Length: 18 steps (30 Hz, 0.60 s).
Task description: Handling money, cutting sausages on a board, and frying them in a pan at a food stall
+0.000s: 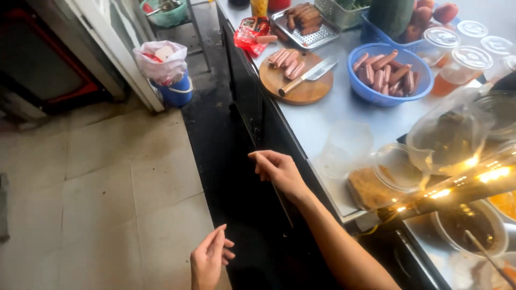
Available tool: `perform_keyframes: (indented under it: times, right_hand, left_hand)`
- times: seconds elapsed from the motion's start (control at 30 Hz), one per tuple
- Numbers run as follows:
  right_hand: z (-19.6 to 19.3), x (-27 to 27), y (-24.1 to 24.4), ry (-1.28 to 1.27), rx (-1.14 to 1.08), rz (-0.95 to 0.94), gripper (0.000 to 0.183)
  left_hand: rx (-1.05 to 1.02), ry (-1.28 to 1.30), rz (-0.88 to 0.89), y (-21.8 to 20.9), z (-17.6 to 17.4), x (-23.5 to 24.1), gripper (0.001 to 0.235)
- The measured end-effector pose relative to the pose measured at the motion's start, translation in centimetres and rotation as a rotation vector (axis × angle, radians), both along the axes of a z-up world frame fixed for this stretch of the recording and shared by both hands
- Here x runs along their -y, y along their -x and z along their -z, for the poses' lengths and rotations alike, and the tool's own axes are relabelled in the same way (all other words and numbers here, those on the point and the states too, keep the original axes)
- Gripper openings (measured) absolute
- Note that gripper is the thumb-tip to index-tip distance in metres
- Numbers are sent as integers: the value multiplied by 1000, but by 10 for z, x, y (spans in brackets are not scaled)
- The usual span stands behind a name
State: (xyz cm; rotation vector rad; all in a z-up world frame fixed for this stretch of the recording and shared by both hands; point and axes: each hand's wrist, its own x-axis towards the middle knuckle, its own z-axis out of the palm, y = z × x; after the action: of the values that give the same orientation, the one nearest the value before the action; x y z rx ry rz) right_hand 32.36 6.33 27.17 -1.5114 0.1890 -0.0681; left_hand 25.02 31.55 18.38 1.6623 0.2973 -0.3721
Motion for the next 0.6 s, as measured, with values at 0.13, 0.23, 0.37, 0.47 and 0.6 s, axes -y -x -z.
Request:
perform_keyframes:
  times: [0.13, 0.23, 0.37, 0.47, 0.6]
  right_hand:
    - [9, 21, -89, 27, -27, 196, 33]
    - [39, 64, -154, 88, -67, 402, 31]
    - [86, 128, -218, 414, -83, 660, 32]
    - [103, 160, -260, 589, -201, 759, 47]
    - [99, 183, -280, 698, -486, 770, 96]
  left_hand:
    - [108, -82, 124, -123, -38, 5, 38]
    - [277, -54, 248, -213, -53, 33, 36]
    - [365, -19, 456, -323, -65, 95, 34]
    - [429, -52, 572, -407, -62, 148, 33]
    - [610, -165, 734, -501, -42, 223, 28]
